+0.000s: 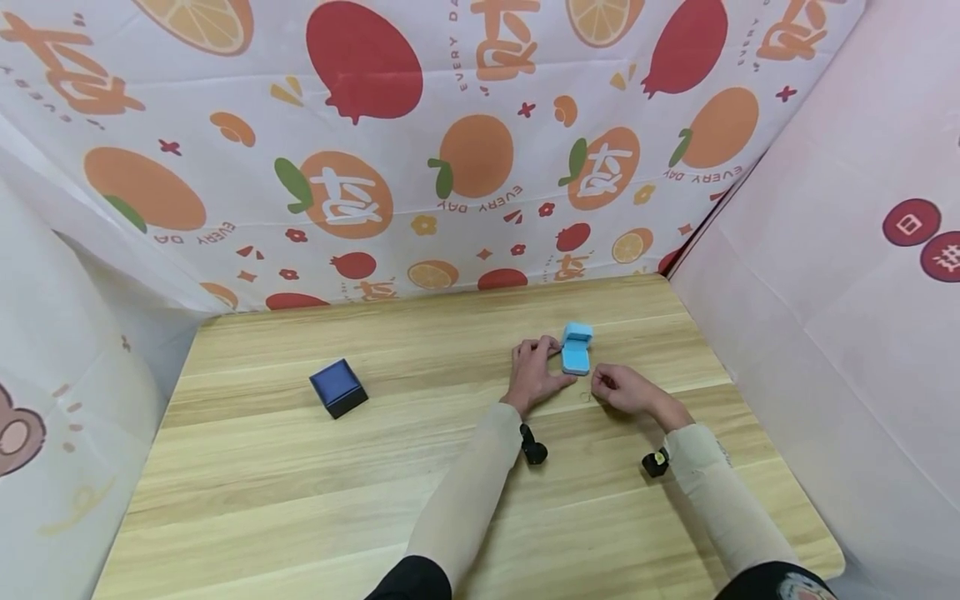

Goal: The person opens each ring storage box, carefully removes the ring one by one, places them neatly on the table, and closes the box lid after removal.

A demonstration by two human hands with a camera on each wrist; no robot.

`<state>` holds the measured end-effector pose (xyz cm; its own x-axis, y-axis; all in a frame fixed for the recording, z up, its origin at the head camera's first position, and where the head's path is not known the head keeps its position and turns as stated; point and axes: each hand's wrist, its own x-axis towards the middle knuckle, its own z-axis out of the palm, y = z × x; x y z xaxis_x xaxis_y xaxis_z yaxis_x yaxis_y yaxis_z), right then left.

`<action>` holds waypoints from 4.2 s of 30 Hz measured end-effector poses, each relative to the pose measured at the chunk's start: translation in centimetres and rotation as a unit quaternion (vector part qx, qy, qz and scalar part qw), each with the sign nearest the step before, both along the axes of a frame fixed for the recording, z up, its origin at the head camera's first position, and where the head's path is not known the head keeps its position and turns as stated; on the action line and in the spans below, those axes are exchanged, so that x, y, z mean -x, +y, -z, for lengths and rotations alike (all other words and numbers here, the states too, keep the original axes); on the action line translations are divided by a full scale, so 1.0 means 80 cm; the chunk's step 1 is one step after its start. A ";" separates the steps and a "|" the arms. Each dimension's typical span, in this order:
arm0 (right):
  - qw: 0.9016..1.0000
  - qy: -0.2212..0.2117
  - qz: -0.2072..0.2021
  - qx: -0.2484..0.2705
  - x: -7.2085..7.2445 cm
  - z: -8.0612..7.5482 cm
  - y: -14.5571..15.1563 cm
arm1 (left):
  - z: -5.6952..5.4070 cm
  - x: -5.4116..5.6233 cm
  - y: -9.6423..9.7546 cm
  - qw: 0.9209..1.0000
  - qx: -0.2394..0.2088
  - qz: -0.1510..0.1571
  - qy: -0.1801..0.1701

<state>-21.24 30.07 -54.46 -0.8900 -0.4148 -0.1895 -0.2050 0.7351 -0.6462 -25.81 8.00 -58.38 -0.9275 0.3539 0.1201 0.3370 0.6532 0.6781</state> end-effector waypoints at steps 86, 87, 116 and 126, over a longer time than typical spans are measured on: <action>0.973 0.207 -0.094 -0.041 0.100 -0.098 -0.217 | -0.109 -0.044 -0.404 0.981 -0.019 -0.161 0.105; 0.972 0.209 -0.098 -0.041 0.101 -0.098 -0.222 | -0.108 -0.045 -0.408 0.980 -0.019 -0.165 0.106; 0.968 0.186 -0.162 -0.046 0.102 -0.081 -0.342 | -0.073 -0.108 -0.484 0.966 -0.056 -0.238 0.079; 0.969 0.171 -0.172 -0.050 0.096 -0.080 -0.381 | -0.065 -0.131 -0.494 0.967 -0.059 -0.246 0.041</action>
<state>-28.93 -0.41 -48.07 -0.7197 -0.6932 0.0382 -0.6391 0.6402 -0.4262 -15.35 -31.50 -53.20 -0.9660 -0.1477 0.2121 0.0609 0.6673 0.7423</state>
